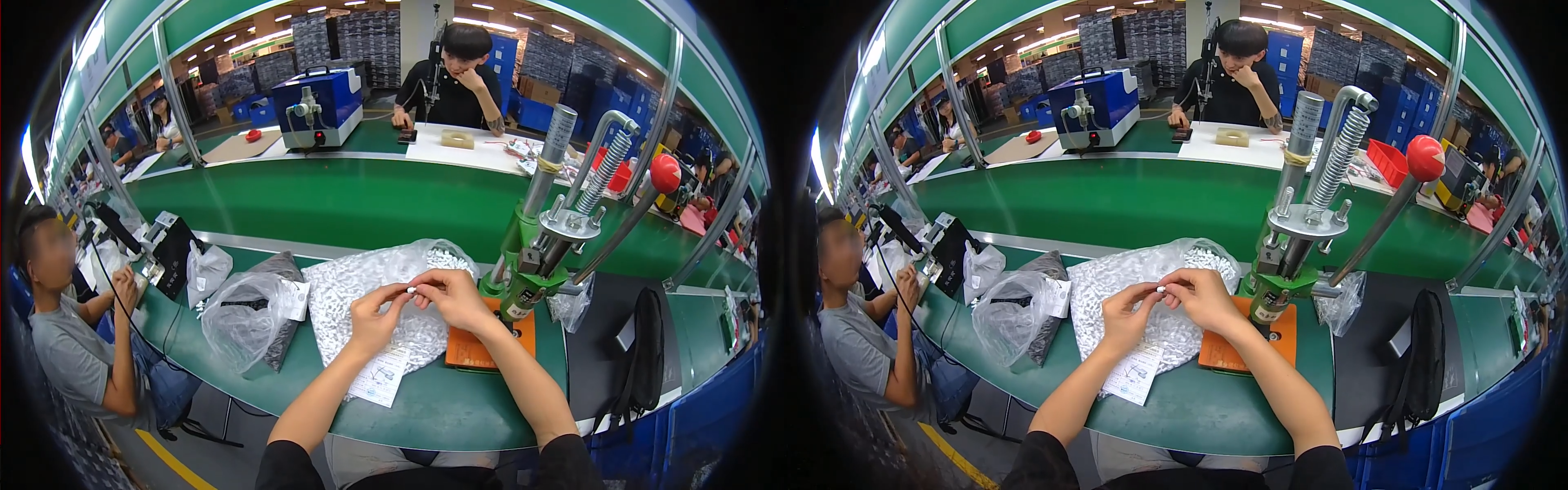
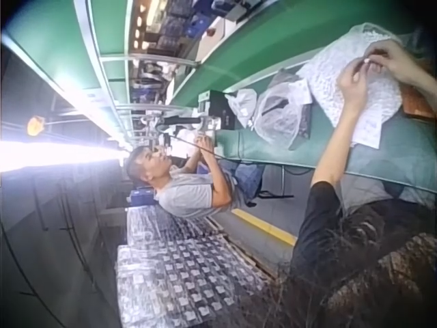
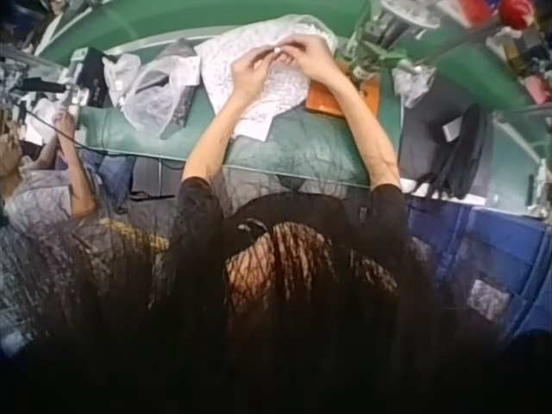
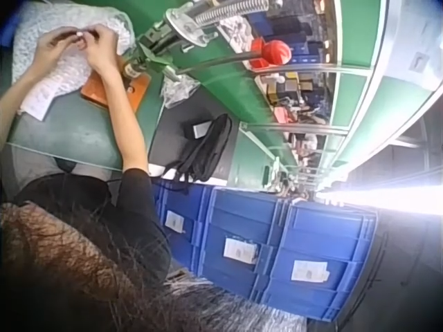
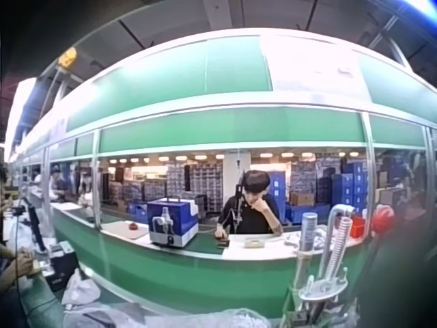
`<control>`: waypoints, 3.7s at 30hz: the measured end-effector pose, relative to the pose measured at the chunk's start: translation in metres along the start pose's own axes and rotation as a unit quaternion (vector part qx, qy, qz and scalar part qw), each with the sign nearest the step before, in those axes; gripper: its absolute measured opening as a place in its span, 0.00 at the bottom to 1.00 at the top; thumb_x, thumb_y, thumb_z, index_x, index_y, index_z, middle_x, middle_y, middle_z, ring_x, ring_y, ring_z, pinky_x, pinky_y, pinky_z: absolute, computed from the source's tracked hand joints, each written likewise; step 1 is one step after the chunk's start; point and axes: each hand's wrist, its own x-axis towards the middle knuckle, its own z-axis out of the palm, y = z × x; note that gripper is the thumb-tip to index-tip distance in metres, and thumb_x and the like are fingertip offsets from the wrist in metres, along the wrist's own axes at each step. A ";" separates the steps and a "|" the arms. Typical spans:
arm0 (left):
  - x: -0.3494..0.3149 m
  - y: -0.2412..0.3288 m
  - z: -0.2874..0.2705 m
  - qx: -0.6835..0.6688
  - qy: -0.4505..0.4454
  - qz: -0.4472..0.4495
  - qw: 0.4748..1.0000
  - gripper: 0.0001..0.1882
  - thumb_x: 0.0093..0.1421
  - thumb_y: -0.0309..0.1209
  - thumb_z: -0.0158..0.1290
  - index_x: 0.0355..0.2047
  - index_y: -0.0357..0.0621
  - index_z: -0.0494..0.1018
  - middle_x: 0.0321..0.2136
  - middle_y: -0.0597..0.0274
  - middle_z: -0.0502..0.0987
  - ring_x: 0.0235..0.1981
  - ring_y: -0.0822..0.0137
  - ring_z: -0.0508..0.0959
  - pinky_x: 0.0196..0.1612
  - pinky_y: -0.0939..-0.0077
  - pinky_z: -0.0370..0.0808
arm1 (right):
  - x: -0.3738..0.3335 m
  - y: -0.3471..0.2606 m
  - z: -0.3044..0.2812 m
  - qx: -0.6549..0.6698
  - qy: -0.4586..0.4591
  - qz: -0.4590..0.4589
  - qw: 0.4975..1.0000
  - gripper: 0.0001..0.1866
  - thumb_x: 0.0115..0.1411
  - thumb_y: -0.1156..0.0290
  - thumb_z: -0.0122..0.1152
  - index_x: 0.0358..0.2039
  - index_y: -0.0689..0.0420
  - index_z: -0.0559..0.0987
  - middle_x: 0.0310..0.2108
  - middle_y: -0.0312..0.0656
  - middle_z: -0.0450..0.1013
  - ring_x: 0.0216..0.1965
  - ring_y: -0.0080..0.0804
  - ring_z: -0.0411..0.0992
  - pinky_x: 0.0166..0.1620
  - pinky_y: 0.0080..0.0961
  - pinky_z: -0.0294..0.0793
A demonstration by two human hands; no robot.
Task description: Assembling small electrical bulb components using a manual press machine on a factory assembly line.
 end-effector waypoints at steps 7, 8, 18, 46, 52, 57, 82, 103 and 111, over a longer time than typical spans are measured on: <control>0.002 0.004 -0.001 0.051 -0.012 0.025 0.998 0.09 0.53 0.19 0.59 0.36 0.37 0.80 0.31 0.54 0.82 0.32 0.66 0.83 0.35 0.77 0.78 | 0.000 0.003 -0.001 0.032 -0.004 0.002 0.999 0.07 0.62 0.80 0.52 0.40 0.68 0.74 0.29 0.43 0.75 0.28 0.25 0.75 0.33 0.21 0.75; 0.003 0.005 -0.002 0.053 -0.016 0.028 0.998 0.10 0.53 0.19 0.59 0.37 0.37 0.80 0.31 0.54 0.82 0.32 0.66 0.83 0.35 0.77 0.78 | 0.000 0.003 0.000 0.032 -0.004 0.003 0.999 0.07 0.62 0.80 0.52 0.40 0.68 0.74 0.29 0.43 0.75 0.28 0.25 0.75 0.33 0.21 0.75; 0.000 0.003 -0.002 0.097 -0.023 0.052 0.994 0.13 0.55 0.18 0.56 0.42 0.38 0.78 0.29 0.53 0.81 0.29 0.65 0.83 0.32 0.76 0.78 | 0.002 0.011 0.002 0.080 -0.027 0.028 0.996 0.06 0.66 0.77 0.49 0.40 0.66 0.72 0.26 0.42 0.73 0.24 0.24 0.72 0.29 0.21 0.73; -0.003 -0.011 -0.004 0.057 -0.034 0.040 0.997 0.10 0.56 0.21 0.57 0.39 0.34 0.79 0.26 0.53 0.81 0.24 0.68 0.81 0.28 0.79 0.76 | -0.002 0.001 0.005 -0.017 -0.033 0.053 0.998 0.15 0.62 0.68 0.56 0.44 0.64 0.70 0.29 0.48 0.77 0.26 0.31 0.76 0.29 0.25 0.73; -0.001 -0.023 0.007 0.038 -0.010 0.044 0.998 0.08 0.56 0.20 0.57 0.37 0.32 0.78 0.25 0.54 0.81 0.25 0.69 0.81 0.30 0.80 0.76 | -0.066 -0.087 -0.018 -0.299 -0.096 -0.164 0.935 0.15 0.59 0.64 0.60 0.40 0.62 0.74 0.32 0.50 0.76 0.30 0.45 0.76 0.33 0.34 0.74; -0.005 -0.025 -0.002 0.028 -0.027 -0.017 0.999 0.07 0.56 0.20 0.57 0.36 0.30 0.77 0.26 0.55 0.81 0.25 0.69 0.82 0.31 0.80 0.76 | -0.135 -0.149 -0.062 -0.299 -0.069 -0.236 0.922 0.10 0.56 0.67 0.64 0.32 0.61 0.79 0.24 0.43 0.76 0.26 0.39 0.76 0.29 0.28 0.75; -0.004 -0.013 0.002 0.092 -0.071 0.016 0.993 0.08 0.57 0.19 0.56 0.38 0.30 0.77 0.25 0.57 0.80 0.24 0.71 0.81 0.29 0.80 0.76 | -0.095 0.096 -0.255 -0.448 0.287 0.286 0.797 0.07 0.43 0.75 0.60 0.22 0.64 0.81 0.25 0.55 0.77 0.30 0.48 0.79 0.36 0.35 0.79; -0.005 0.013 0.007 0.158 -0.115 0.261 0.945 0.09 0.51 0.21 0.61 0.34 0.37 0.77 0.23 0.56 0.78 0.20 0.65 0.78 0.23 0.74 0.72 | -0.154 -0.140 -0.119 -0.163 0.031 -0.055 0.985 0.03 0.53 0.78 0.62 0.27 0.65 0.78 0.23 0.37 0.76 0.22 0.20 0.74 0.27 0.14 0.74; -0.016 0.034 0.020 0.100 -0.160 0.314 0.931 0.12 0.49 0.19 0.61 0.35 0.34 0.75 0.22 0.56 0.77 0.21 0.60 0.77 0.24 0.70 0.73 | -0.111 -0.020 -0.018 -0.096 0.102 -0.068 0.988 0.07 0.57 0.76 0.62 0.33 0.66 0.76 0.26 0.42 0.76 0.27 0.23 0.77 0.31 0.19 0.76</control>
